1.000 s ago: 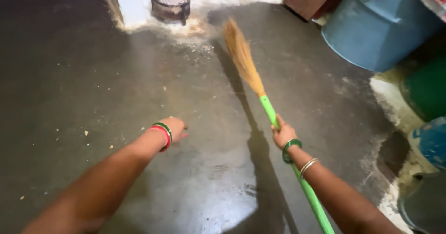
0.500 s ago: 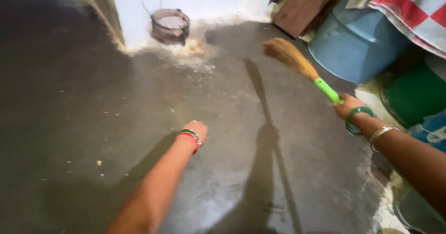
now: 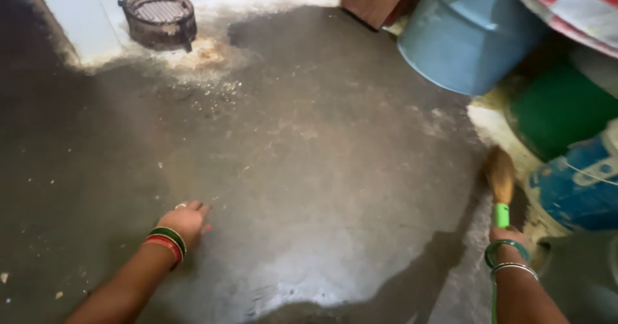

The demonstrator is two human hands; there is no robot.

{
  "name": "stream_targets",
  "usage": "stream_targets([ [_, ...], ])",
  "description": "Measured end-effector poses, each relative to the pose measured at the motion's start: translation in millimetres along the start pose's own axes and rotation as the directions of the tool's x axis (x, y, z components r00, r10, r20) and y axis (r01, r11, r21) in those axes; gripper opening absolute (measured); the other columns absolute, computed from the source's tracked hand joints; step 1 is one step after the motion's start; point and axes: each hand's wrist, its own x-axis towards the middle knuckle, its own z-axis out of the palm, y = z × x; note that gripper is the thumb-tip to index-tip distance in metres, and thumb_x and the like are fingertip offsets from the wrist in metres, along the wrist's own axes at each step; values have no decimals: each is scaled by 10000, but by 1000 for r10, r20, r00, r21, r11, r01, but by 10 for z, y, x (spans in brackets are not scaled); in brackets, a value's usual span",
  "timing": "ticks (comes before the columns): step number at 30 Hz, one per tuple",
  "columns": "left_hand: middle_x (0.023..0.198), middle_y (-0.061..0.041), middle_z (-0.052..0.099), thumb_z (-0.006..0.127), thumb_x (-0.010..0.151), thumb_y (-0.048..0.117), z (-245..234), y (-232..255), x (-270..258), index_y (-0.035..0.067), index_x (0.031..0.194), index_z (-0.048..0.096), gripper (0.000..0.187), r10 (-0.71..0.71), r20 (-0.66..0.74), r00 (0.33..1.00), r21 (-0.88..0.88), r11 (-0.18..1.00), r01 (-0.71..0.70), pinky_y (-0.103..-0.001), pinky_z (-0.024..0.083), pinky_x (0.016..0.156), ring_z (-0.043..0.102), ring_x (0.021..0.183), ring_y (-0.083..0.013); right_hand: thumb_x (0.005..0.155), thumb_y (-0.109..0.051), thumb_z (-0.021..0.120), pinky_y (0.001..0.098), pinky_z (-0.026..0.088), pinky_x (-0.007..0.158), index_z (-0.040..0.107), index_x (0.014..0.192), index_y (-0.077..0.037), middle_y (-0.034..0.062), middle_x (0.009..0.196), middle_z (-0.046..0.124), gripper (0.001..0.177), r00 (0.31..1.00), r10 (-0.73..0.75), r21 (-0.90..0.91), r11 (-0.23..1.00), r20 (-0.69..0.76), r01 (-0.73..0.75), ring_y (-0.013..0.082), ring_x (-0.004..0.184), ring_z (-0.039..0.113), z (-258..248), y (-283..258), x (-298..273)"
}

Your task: The person sweeps a concrete floor using a broom, gathering debris into a dustpan. The person moves the broom across the floor, pushing small debris toward a dustpan placed nearby.

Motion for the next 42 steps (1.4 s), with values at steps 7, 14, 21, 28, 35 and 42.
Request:
stream_targets([
  [7, 1483, -11, 507, 652, 954, 407, 240, 115, 253, 226, 1436, 461, 550, -117, 173, 978, 133, 987, 94, -394, 483, 1119, 518, 1376, -254, 861, -259, 729, 529, 511, 1008, 699, 1313, -89, 218, 1320, 677, 484, 995, -48, 1, 999, 93, 48, 405, 1220, 645, 829, -778, 721],
  [14, 1571, -10, 444, 786, 861, 445, 135, 762, 931, 193, 1488, 416, 771, -135, 186, 973, 109, 987, 116, -398, 454, 1152, 487, 1418, -261, 847, -306, 763, 441, 573, 974, 562, 1482, -239, 142, 1288, 708, 670, 868, -399, 127, 917, 296, 378, 328, 1105, 753, 1453, -1740, 712],
  [21, 1615, -232, 333, 948, 702, 474, 195, 1481, 1627, 19, 1556, 328, 1149, -190, 229, 955, 355, 930, 99, -521, 275, 1202, 371, 1479, -358, 812, -317, 811, 437, 522, 1013, 632, 1414, -217, 150, 1288, 702, 636, 852, -518, 259, 835, 72, 485, 334, 1171, 682, 1285, -1733, 887],
  [28, 1613, -309, 279, 1011, 627, 430, 213, 1489, 1718, -96, 1569, 223, 1336, -190, 302, 934, 321, 943, 88, -540, 215, 1233, 310, 1515, -401, 856, -344, 798, 473, 496, 1033, 661, 1376, -195, 196, 1278, 690, 557, 908, -412, 122, 908, 80, 401, 403, 1204, 638, 1712, -1535, 1076],
  [35, 1600, -303, 317, 1010, 601, 438, 221, 1504, 1720, -96, 1560, 248, 1337, -186, 283, 941, 371, 926, 71, -536, 226, 1223, 325, 1505, -434, 838, -355, 810, 477, 538, 1007, 686, 1283, -112, 210, 1254, 713, 522, 895, -389, -41, 913, 221, 407, 403, 1174, 673, 1904, -1235, 896],
  [42, 1692, -197, 130, 1003, 611, 471, -105, 1571, 1491, -13, 1588, 194, 1358, -168, 274, 947, 320, 944, 75, -603, 242, 1222, 215, 1555, -346, 818, -419, 812, 484, 533, 1002, 653, 1309, -84, 232, 1230, 704, 616, 899, -332, -109, 921, 287, 375, 419, 1158, 671, 1952, -566, 298],
])
